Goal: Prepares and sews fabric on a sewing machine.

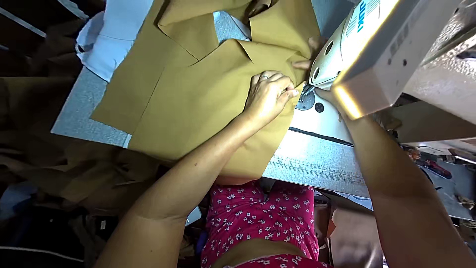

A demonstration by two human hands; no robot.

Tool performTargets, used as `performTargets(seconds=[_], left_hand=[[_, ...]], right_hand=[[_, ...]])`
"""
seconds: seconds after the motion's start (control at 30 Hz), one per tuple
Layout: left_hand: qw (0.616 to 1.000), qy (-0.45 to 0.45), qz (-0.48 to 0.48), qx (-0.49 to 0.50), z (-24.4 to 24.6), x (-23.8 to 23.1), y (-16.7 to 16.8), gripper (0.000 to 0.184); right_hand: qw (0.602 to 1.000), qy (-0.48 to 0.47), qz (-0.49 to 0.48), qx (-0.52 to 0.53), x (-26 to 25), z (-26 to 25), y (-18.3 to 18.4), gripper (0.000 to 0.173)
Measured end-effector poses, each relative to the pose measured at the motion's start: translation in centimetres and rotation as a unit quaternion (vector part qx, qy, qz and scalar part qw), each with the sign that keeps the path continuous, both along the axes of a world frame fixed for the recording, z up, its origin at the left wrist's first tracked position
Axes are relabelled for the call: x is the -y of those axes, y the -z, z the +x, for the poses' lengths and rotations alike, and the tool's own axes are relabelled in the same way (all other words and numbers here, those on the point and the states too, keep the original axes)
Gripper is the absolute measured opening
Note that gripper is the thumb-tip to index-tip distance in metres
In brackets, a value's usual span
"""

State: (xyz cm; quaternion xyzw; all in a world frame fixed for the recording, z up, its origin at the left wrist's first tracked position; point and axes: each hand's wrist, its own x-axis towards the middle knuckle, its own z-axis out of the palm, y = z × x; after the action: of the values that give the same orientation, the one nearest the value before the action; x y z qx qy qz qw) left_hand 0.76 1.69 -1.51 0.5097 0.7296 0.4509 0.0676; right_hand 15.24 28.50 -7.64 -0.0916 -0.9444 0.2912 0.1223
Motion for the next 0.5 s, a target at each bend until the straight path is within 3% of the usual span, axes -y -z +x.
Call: performTargets(seconds=[0.03,0.07,0.17,0.27,0.37,0.5], left_hand=[[1.000,0.002,0.015,0.008,0.2,0.3,0.0,0.027],[0.999,-0.001,0.035,0.019,0.3,0.7,0.1,0.026],[0.993,-0.023,0.102,0.052,0.6,1.9,0.4,0.024],[0.991,-0.037,0.114,0.064,1.3,3.4,-0.1,0.022],[0.988,-0.084,0.107,0.069,1.4,4.4,-0.5,0.022],[0.976,-0.145,0.139,0.085,1.1,4.5,-0.6,0.022]], right_hand=[[0.995,-0.009,0.093,0.028,-1.3,-0.4,0.8,0.051],[0.991,-0.014,0.125,0.043,-1.8,-0.6,1.2,0.053],[0.997,0.050,0.015,0.058,2.0,-0.2,-1.8,0.043],[0.992,0.105,0.048,0.048,4.9,-1.1,-3.5,0.033],[0.981,0.093,0.154,-0.066,8.0,-1.9,-5.7,0.028],[0.965,0.113,0.170,-0.165,9.6,-1.9,-4.9,0.023]])
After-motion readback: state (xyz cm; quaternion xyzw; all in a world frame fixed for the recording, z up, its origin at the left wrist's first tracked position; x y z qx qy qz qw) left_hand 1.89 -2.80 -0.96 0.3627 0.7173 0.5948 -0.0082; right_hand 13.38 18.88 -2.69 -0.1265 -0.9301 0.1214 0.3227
